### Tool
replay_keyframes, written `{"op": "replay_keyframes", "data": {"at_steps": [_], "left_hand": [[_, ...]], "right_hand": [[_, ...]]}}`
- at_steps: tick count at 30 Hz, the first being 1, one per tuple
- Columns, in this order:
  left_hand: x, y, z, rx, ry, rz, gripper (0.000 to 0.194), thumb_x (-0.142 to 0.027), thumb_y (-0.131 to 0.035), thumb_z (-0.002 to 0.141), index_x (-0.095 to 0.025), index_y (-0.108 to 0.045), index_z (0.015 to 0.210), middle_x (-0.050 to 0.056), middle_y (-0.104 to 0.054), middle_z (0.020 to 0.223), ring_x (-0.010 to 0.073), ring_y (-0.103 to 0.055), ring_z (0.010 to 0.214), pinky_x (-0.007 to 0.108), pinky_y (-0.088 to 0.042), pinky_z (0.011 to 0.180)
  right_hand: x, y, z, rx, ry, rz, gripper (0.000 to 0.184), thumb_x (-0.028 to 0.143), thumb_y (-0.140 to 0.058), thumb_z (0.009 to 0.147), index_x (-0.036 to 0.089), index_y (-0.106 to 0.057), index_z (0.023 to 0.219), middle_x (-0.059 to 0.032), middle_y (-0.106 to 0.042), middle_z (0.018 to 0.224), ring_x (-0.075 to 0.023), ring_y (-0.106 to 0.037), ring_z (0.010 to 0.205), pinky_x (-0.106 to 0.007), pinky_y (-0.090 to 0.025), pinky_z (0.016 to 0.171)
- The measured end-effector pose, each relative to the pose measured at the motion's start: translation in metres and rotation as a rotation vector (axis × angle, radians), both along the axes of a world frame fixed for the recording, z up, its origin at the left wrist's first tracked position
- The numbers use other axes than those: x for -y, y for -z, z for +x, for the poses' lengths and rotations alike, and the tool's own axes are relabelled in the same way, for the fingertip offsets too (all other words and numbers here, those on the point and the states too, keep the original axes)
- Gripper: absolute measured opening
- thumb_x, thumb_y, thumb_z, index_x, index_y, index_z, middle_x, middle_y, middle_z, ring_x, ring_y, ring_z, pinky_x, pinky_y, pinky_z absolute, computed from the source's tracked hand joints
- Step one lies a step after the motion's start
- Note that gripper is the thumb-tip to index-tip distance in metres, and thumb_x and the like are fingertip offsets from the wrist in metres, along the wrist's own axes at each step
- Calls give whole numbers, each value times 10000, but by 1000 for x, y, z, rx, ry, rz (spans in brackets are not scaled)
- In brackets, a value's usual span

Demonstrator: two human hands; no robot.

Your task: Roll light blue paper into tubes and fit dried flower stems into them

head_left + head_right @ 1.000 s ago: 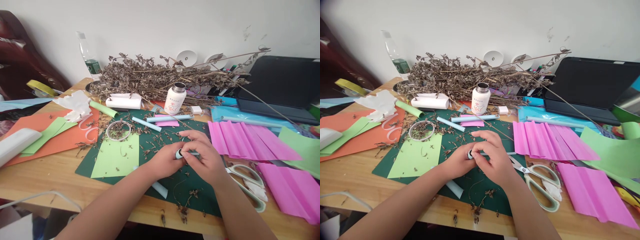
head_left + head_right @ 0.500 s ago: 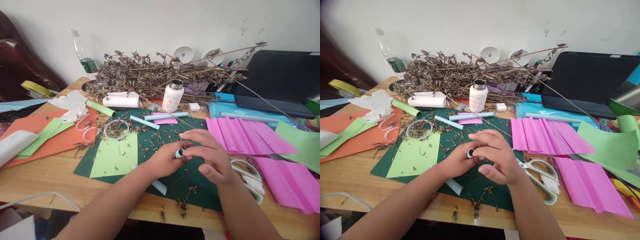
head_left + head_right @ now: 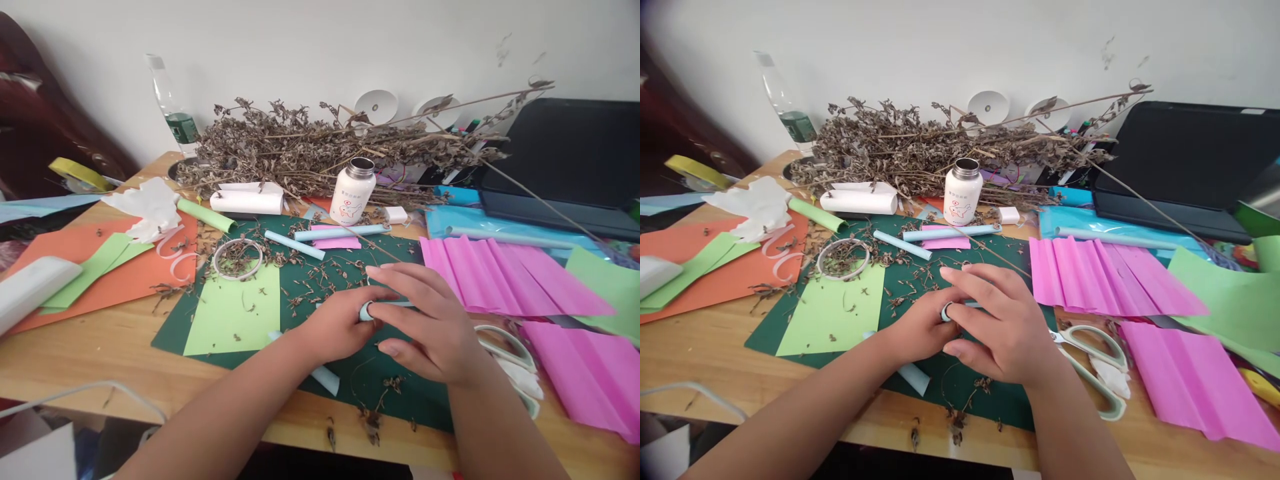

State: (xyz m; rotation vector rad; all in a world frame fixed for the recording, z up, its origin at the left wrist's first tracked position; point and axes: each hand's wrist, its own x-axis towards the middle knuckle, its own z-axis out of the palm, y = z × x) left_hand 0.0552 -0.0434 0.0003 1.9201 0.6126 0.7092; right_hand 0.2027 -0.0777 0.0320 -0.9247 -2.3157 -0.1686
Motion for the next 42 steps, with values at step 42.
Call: {"op": "replay_keyframes", "data": {"at_steps": [42], "left_hand": [[1,3,1,83,126,80,175,-123,-436,718,-160,-557,838,46,-616,872,180,-555,853,281,-441,714]], "right_hand": [[8,-11,-13,0,33,-125,159,242,-486,746,187,-590,639,-18,-622,1037,-247,-490,981,-445,-412,790]]}}
